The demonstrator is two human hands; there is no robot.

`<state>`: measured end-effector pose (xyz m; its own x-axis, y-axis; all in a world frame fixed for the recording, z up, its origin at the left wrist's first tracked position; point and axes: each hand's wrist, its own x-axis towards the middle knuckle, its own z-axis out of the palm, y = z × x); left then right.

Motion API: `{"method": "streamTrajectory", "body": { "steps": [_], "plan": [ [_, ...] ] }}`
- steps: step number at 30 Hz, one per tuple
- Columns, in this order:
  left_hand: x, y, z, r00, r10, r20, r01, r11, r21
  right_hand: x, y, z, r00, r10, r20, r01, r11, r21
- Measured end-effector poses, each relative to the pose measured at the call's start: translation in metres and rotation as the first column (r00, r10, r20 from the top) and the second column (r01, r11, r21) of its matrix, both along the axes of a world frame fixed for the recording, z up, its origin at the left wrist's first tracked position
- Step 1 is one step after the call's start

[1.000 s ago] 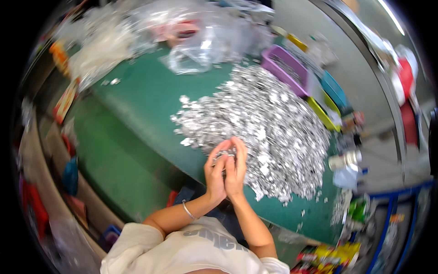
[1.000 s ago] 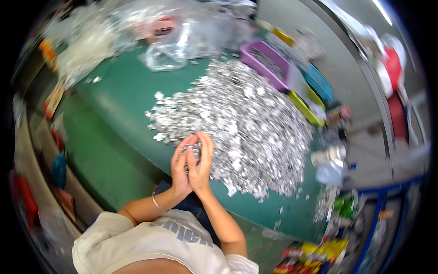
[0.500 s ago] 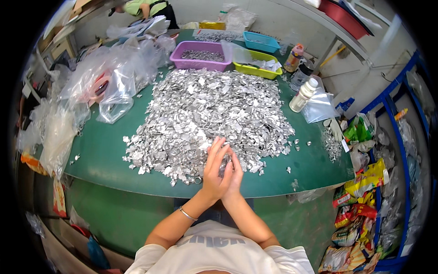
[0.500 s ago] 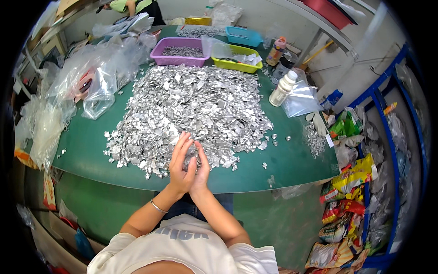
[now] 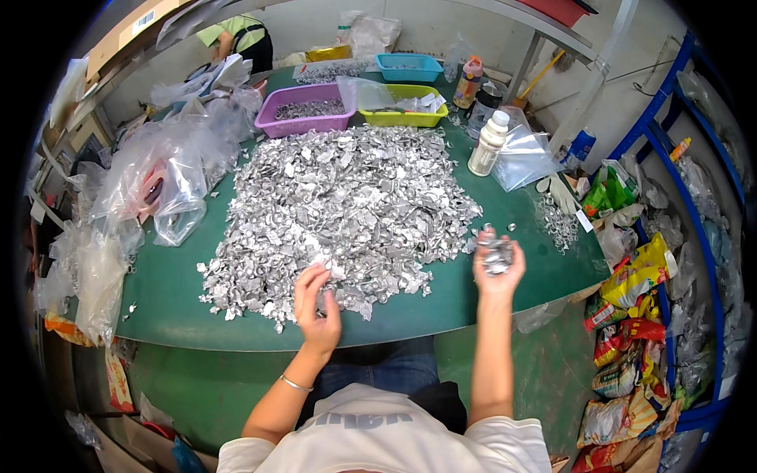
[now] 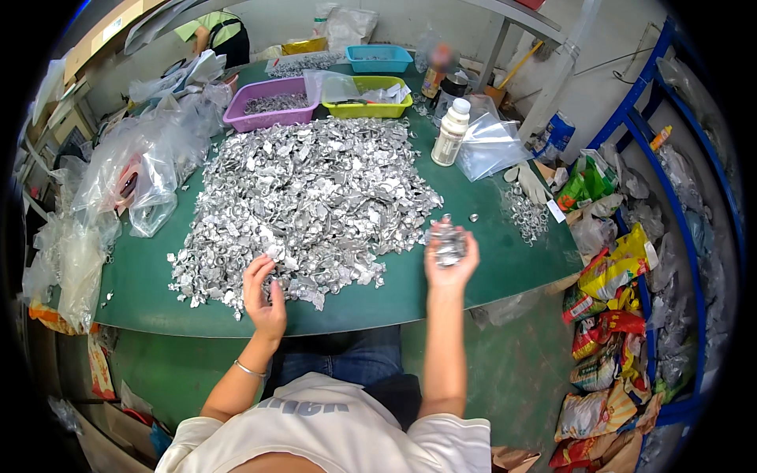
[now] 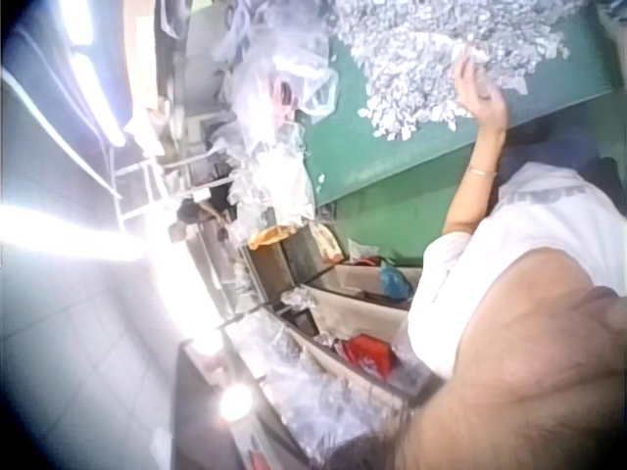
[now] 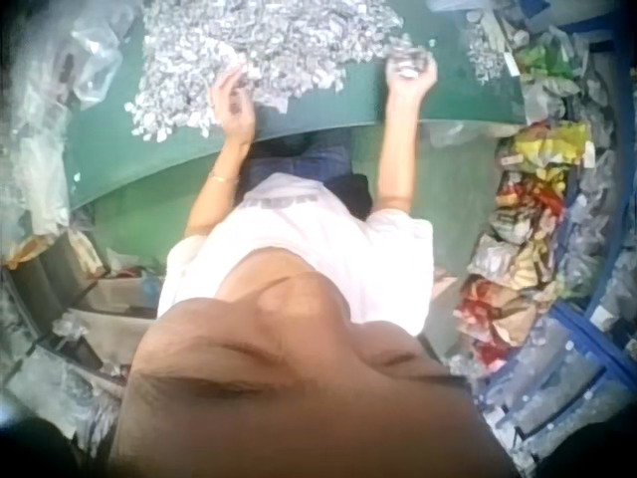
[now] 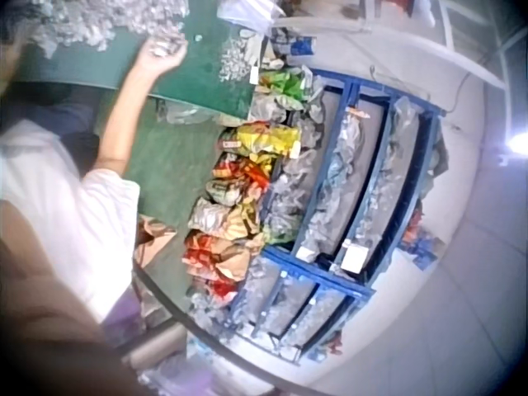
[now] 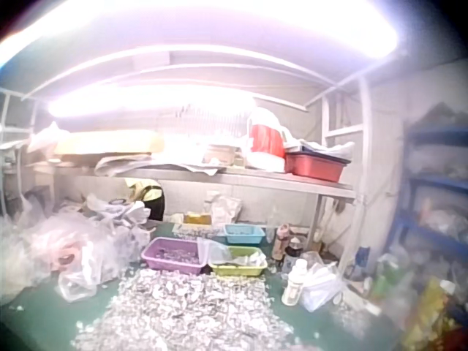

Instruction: The person sorts through a large pile of small silver metal parts on a green workbench by hand and places some into plastic bags.

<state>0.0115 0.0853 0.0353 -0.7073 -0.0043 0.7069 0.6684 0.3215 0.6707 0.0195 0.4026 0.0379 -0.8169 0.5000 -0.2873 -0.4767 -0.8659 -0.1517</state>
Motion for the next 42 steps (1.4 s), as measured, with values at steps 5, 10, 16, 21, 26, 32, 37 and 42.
{"method": "streamTrajectory", "body": {
  "steps": [5, 10, 16, 21, 26, 32, 37, 42],
  "plan": [
    [-0.004, -0.048, -0.013, 0.987, 0.154, 0.04, -0.151, 0.986, -0.075, 0.008, 0.107, -0.024, 0.89, -0.302, 0.341, -0.024, 0.716, 0.697],
    [-0.007, -0.052, -0.019, 0.987, 0.157, 0.042, -0.152, 0.983, -0.101, 0.012, 0.128, -0.062, 0.595, -0.798, -0.095, -0.441, -0.423, 0.792],
    [0.0, -0.064, -0.017, 0.984, 0.177, 0.036, -0.171, 0.978, -0.122, 0.01, 0.081, -0.047, 0.521, -0.851, -0.058, -0.681, -0.456, 0.572],
    [0.0, -0.08, -0.02, 0.977, 0.207, 0.041, -0.198, 0.967, -0.16, 0.019, 0.079, -0.046, 0.477, -0.877, -0.052, -0.751, -0.438, 0.494],
    [0.005, -0.105, -0.025, 0.945, 0.327, 0.016, -0.319, 0.932, -0.173, 0.026, 0.089, -0.054, 0.497, -0.861, -0.102, -0.778, -0.495, 0.387],
    [0.015, -0.14, -0.053, 0.825, 0.554, 0.11, -0.526, 0.825, -0.209, 0.031, 0.091, -0.065, 0.542, -0.823, -0.169, -0.759, -0.566, 0.323],
    [0.012, -0.141, -0.067, 0.778, 0.626, 0.058, -0.603, 0.769, -0.212, 0.034, 0.089, -0.063, 0.536, -0.805, -0.254, -0.708, -0.593, 0.384],
    [0.013, -0.138, -0.065, 0.751, 0.66, 0.03, -0.632, 0.731, -0.257, 0.037, 0.083, -0.057, 0.526, -0.79, -0.316, -0.673, -0.613, 0.413]
  ]
}}
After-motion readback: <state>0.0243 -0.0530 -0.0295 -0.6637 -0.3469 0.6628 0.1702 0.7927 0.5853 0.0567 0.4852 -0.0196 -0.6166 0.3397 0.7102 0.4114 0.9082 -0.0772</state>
